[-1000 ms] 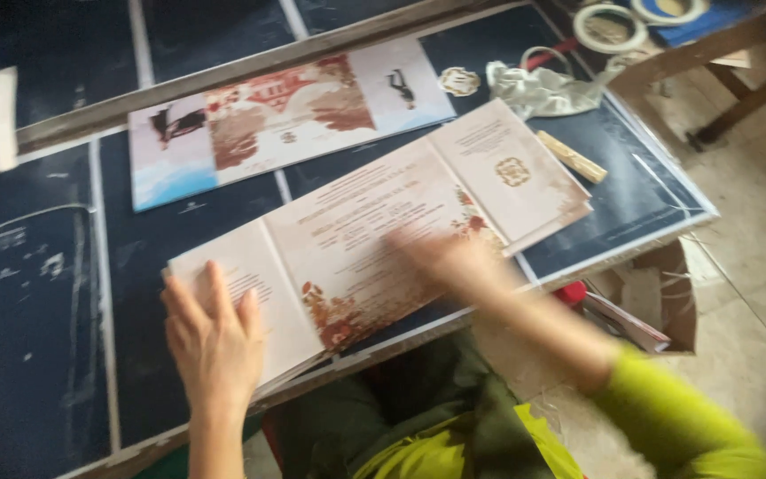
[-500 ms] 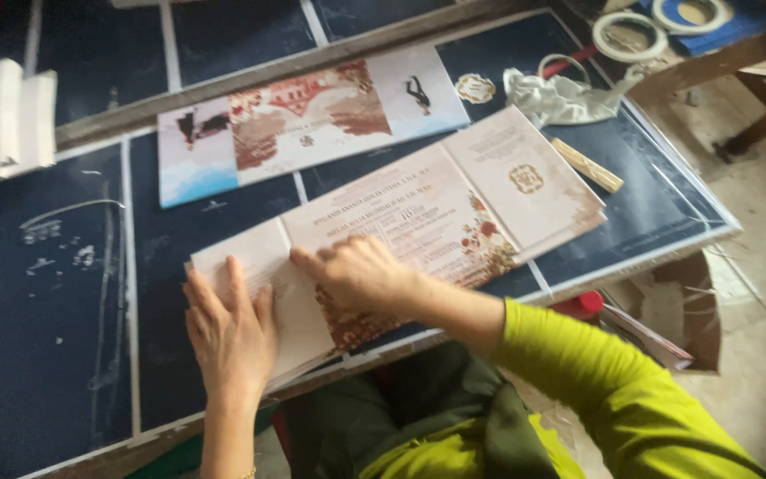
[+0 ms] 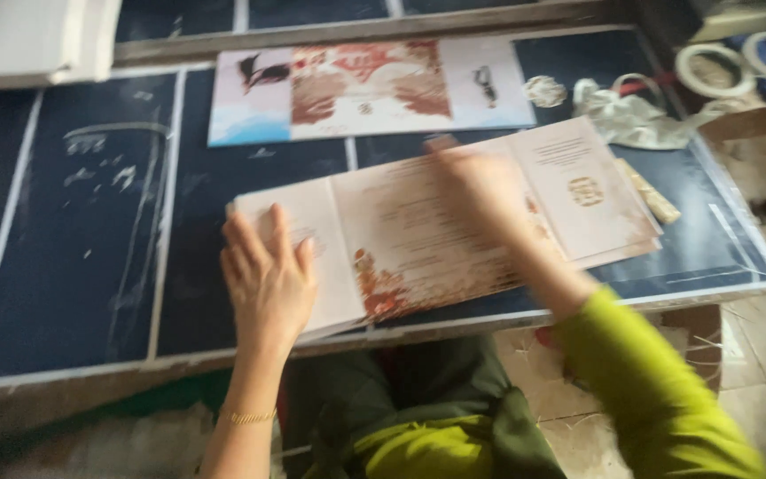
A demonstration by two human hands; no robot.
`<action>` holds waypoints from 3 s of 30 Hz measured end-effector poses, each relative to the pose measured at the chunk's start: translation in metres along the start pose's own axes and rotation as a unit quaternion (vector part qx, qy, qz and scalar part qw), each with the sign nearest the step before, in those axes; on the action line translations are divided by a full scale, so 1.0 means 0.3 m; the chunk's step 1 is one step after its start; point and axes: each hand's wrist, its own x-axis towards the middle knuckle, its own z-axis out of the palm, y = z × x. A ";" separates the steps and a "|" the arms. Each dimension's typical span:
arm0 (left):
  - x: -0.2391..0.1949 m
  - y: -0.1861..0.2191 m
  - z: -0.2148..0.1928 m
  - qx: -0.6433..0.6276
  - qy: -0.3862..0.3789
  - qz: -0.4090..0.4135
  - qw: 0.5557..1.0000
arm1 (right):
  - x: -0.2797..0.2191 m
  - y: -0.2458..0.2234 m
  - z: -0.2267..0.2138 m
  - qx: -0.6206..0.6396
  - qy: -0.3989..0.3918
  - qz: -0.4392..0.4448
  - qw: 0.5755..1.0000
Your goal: Assembling multi-part invitations by folding printed inserts and attaching them to cardboard bases.
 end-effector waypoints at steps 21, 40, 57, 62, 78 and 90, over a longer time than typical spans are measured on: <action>0.233 0.088 0.154 -0.095 -0.137 0.129 0.978 | -0.278 -0.129 0.109 -0.283 0.184 0.015 0.941; 0.751 0.124 0.518 -0.020 -0.033 0.275 0.961 | -0.393 0.185 -0.142 0.110 -0.010 -0.147 0.983; 0.825 0.209 0.537 0.139 0.147 0.554 0.807 | -0.316 -0.075 -0.196 0.308 0.007 -0.149 0.940; 0.798 0.268 0.348 0.285 -0.079 0.549 0.782 | -0.337 -0.075 -0.228 0.272 -0.042 -0.138 0.951; 0.787 0.235 0.398 0.272 0.159 0.567 0.761 | -0.344 -0.085 -0.229 0.258 -0.020 -0.133 0.957; 0.991 0.238 0.240 0.247 0.314 0.430 0.809 | -0.356 -0.091 -0.219 0.233 -0.046 -0.107 0.965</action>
